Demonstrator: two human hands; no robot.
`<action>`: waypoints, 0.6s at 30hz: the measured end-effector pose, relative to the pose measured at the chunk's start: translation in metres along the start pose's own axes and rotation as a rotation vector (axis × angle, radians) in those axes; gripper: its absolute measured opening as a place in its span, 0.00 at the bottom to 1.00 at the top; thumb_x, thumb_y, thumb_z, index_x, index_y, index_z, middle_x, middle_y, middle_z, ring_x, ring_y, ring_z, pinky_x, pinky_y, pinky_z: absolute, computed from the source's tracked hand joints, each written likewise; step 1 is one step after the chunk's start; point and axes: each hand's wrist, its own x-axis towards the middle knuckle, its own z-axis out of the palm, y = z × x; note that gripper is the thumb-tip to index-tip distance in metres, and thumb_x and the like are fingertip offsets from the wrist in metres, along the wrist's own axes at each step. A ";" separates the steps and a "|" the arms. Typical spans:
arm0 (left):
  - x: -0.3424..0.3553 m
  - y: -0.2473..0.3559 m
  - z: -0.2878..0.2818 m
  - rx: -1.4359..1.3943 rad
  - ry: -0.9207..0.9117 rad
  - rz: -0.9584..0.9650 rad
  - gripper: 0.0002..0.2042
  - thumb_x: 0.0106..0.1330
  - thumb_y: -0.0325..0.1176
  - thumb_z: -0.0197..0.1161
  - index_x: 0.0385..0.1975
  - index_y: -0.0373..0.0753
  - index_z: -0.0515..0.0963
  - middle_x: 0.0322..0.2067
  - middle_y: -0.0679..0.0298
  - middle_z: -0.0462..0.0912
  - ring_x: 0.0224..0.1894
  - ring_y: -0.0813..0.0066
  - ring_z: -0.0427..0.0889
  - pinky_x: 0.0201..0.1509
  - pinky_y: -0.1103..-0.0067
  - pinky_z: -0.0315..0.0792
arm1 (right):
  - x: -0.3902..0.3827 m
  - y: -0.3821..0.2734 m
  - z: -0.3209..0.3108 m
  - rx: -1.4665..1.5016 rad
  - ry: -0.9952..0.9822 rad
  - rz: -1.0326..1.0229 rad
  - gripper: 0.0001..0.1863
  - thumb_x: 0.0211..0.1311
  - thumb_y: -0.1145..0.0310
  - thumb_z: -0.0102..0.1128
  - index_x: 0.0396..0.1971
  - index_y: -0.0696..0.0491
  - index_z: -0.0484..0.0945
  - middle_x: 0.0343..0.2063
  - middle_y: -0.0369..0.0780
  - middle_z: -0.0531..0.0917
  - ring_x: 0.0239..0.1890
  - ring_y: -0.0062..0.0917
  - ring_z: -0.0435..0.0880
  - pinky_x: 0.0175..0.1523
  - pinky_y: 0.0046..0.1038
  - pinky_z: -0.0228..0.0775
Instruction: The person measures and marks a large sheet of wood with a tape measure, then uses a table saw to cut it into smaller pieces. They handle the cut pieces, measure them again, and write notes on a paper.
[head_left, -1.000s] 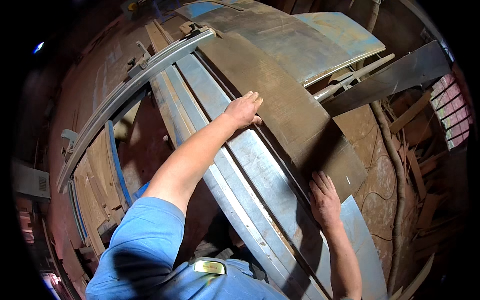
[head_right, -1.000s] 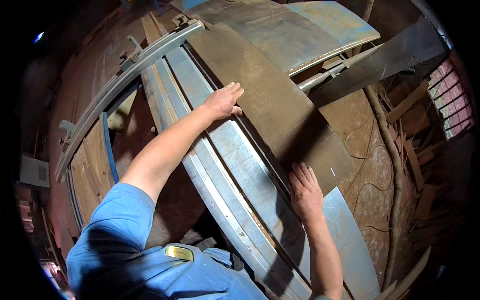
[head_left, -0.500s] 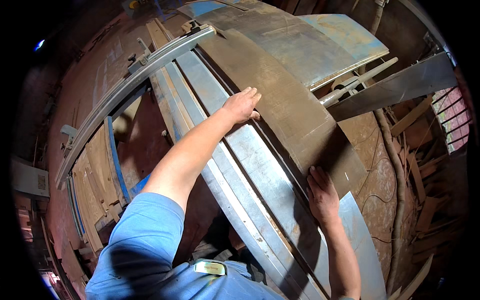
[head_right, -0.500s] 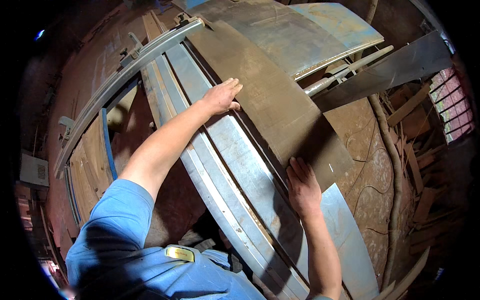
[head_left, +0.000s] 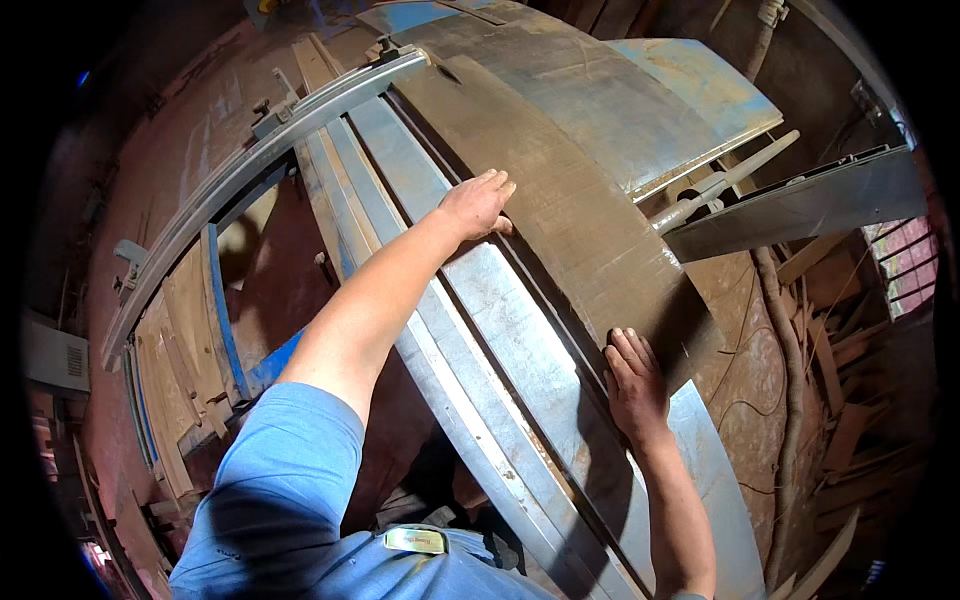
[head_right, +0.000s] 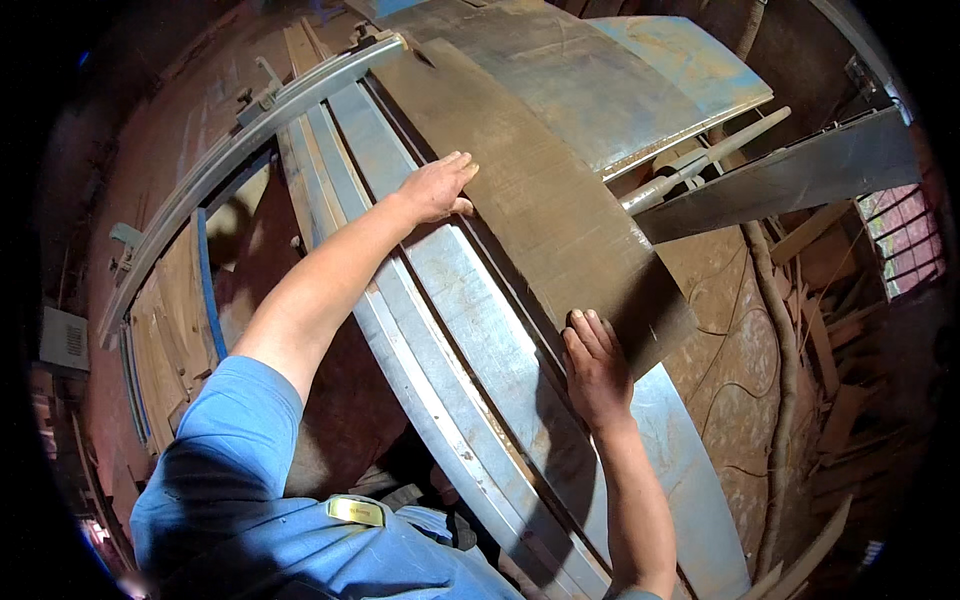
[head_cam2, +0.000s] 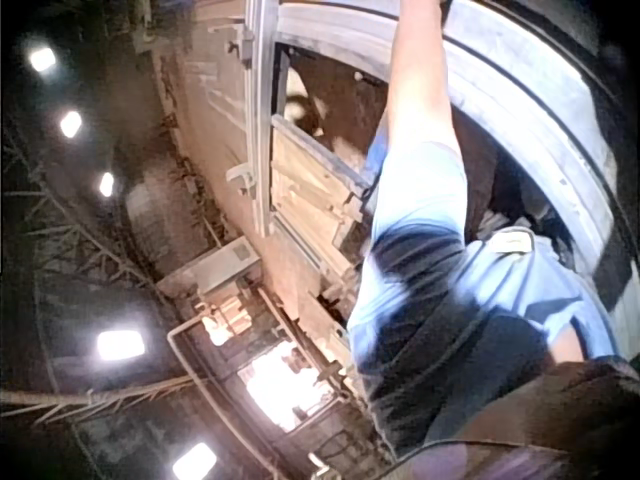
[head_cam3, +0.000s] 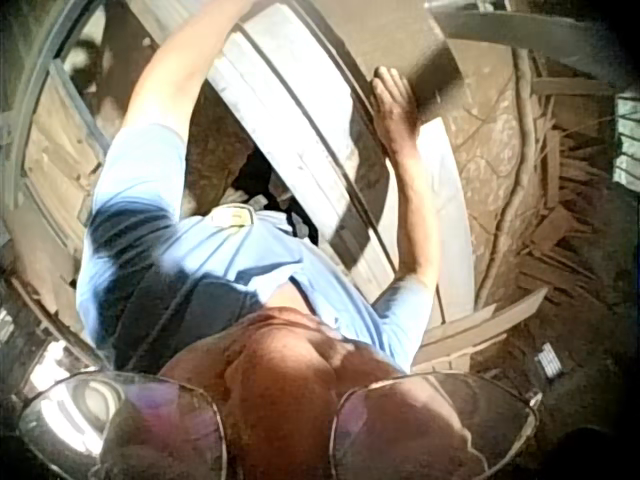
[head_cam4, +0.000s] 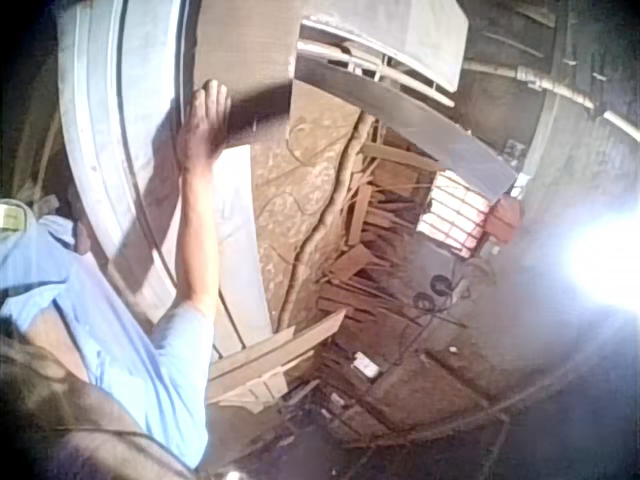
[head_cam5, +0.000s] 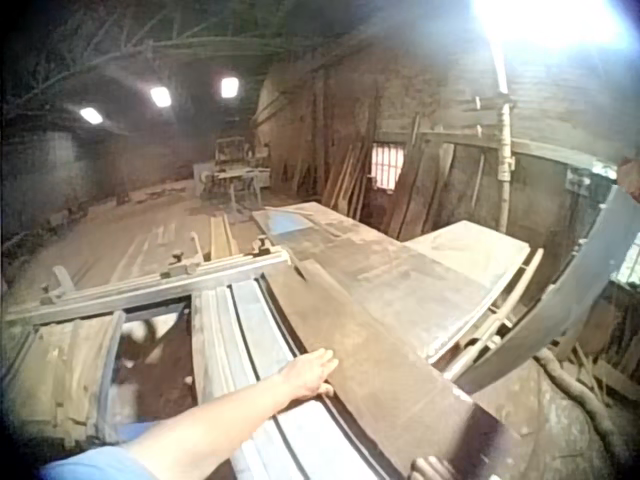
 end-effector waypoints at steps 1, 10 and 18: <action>0.000 0.001 0.000 0.005 -0.025 -0.001 0.38 0.54 0.48 0.67 0.61 0.32 0.63 0.65 0.47 0.58 0.68 0.55 0.55 0.70 0.70 0.55 | -0.001 0.000 0.001 -0.005 0.003 -0.008 0.12 0.54 0.74 0.59 0.40 0.55 0.76 0.52 0.42 0.76 0.56 0.37 0.73 0.62 0.36 0.64; -0.003 0.002 0.007 0.018 0.018 -0.001 0.37 0.54 0.47 0.67 0.61 0.32 0.63 0.65 0.47 0.58 0.68 0.55 0.56 0.70 0.70 0.54 | -0.008 0.003 0.008 0.018 0.028 0.014 0.09 0.60 0.72 0.56 0.40 0.55 0.78 0.52 0.42 0.78 0.57 0.36 0.74 0.63 0.38 0.63; -0.006 0.008 0.003 -0.002 -0.003 -0.013 0.37 0.54 0.46 0.67 0.61 0.32 0.63 0.64 0.48 0.59 0.68 0.55 0.56 0.70 0.69 0.55 | -0.012 0.004 0.012 -0.031 -0.008 0.023 0.10 0.61 0.70 0.55 0.42 0.54 0.77 0.53 0.42 0.77 0.59 0.33 0.73 0.65 0.35 0.61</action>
